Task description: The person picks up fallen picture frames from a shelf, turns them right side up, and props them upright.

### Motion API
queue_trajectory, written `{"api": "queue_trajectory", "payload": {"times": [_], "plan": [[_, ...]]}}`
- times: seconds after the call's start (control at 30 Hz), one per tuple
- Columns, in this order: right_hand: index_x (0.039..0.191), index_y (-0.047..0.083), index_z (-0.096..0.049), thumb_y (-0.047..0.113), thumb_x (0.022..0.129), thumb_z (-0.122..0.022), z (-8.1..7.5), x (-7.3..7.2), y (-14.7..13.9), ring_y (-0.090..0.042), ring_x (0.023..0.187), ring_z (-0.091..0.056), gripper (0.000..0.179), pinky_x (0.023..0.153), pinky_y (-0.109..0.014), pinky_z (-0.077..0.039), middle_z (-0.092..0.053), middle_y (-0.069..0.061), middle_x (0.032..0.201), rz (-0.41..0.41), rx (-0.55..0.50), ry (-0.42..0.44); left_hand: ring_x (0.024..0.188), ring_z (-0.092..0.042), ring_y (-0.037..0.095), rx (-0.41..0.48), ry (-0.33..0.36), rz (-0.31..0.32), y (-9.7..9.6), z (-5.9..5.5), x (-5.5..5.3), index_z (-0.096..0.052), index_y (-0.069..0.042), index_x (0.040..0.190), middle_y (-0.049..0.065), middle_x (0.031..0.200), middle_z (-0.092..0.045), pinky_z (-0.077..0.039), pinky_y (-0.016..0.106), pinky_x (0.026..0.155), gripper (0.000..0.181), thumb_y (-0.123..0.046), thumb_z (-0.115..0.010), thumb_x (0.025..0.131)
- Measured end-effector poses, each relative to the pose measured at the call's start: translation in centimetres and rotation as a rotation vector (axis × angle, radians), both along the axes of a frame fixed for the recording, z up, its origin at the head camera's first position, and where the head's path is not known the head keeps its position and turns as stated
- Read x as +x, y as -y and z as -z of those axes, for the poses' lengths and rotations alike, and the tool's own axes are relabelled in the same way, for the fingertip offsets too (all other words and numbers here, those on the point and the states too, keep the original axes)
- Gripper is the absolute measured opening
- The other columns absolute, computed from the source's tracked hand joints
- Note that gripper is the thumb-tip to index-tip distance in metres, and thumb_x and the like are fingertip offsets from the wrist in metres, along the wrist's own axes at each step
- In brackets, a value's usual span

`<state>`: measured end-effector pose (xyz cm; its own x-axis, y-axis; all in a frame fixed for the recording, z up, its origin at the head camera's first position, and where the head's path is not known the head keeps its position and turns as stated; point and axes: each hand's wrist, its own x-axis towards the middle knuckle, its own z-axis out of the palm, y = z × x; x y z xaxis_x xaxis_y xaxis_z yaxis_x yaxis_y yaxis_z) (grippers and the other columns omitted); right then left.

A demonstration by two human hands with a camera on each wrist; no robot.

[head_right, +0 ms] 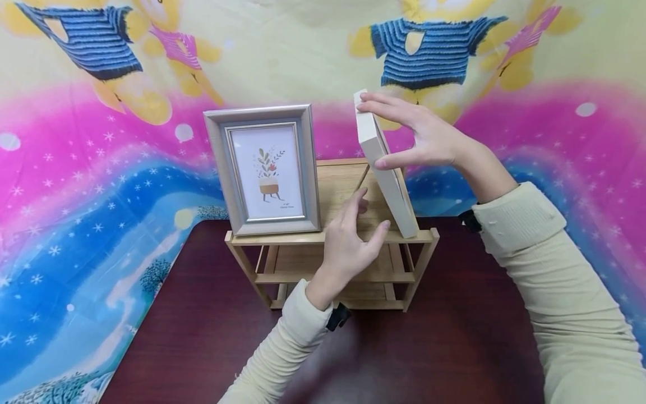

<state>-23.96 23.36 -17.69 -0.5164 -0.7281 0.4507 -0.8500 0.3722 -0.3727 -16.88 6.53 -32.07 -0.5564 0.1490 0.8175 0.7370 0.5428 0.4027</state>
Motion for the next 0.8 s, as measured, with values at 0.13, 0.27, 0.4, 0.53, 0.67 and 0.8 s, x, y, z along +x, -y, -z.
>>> {"api": "queue_trajectory", "payload": {"times": [0.13,0.27,0.4,0.53,0.67,0.8], "plan": [[0.137,0.008,-0.041,0.016,0.065,-0.080,-0.1,0.4,0.4,-0.019,0.135,-0.019,0.082,0.099,-0.061,-0.022,-0.029,-0.007,0.146,0.076,0.008,-0.062,0.091,-0.060,0.019,0.008,-0.021,-0.067,-0.3,0.0,-0.4,-0.048,0.003,0.123,0.012,0.106,-0.062,-0.050,0.025,0.069,0.067,-0.036,-0.070,0.074],[0.134,0.008,-0.044,0.023,0.063,-0.082,0.1,0.9,0.8,-0.024,0.131,-0.026,0.082,0.097,-0.061,-0.025,-0.033,-0.010,0.143,0.172,0.016,-0.130,0.093,-0.060,0.018,-0.003,-0.015,-0.124,-0.4,0.0,-0.7,-0.047,0.003,0.124,0.011,0.107,-0.062,-0.049,0.024,0.076,0.076,-0.046,-0.072,0.070],[0.131,0.006,-0.047,0.034,0.065,-0.080,0.3,1.0,1.0,-0.027,0.130,-0.026,0.079,0.098,-0.060,-0.024,-0.036,-0.012,0.140,0.204,-0.009,-0.163,0.089,-0.060,0.017,-0.003,-0.022,-0.140,-0.6,-0.1,-1.0,-0.046,0.001,0.126,0.009,0.103,-0.064,-0.048,0.023,0.073,0.080,-0.048,-0.072,0.069],[0.127,0.006,-0.050,0.041,0.080,-0.063,0.6,0.9,1.3,-0.024,0.131,-0.022,0.059,0.099,-0.063,-0.018,-0.031,-0.012,0.141,0.219,-0.156,-0.030,0.079,-0.059,0.014,0.003,-0.061,-0.138,-0.7,0.0,-1.2,-0.046,-0.001,0.126,0.004,0.088,-0.064,-0.047,0.023,0.067,0.076,-0.046,-0.071,0.070],[0.119,0.007,-0.056,0.032,0.092,-0.046,0.8,0.7,2.2,-0.019,0.130,-0.023,0.038,0.103,-0.058,-0.018,-0.030,-0.009,0.140,0.284,-0.399,0.184,0.077,-0.059,0.013,-0.011,-0.083,-0.142,-0.9,0.1,-1.1,-0.047,-0.004,0.127,0.002,0.083,-0.063,-0.046,0.024,0.067,0.073,-0.044,-0.070,0.071],[0.121,0.011,-0.055,0.027,0.093,-0.044,0.7,0.3,3.0,-0.018,0.121,-0.032,0.034,0.104,-0.049,-0.025,-0.037,-0.006,0.131,0.404,-0.550,0.337,0.079,-0.060,0.015,-0.018,-0.078,-0.145,-1.0,0.2,-1.1,-0.047,-0.005,0.127,0.003,0.085,-0.064,-0.047,0.025,0.067,0.071,-0.044,-0.070,0.072]]}}
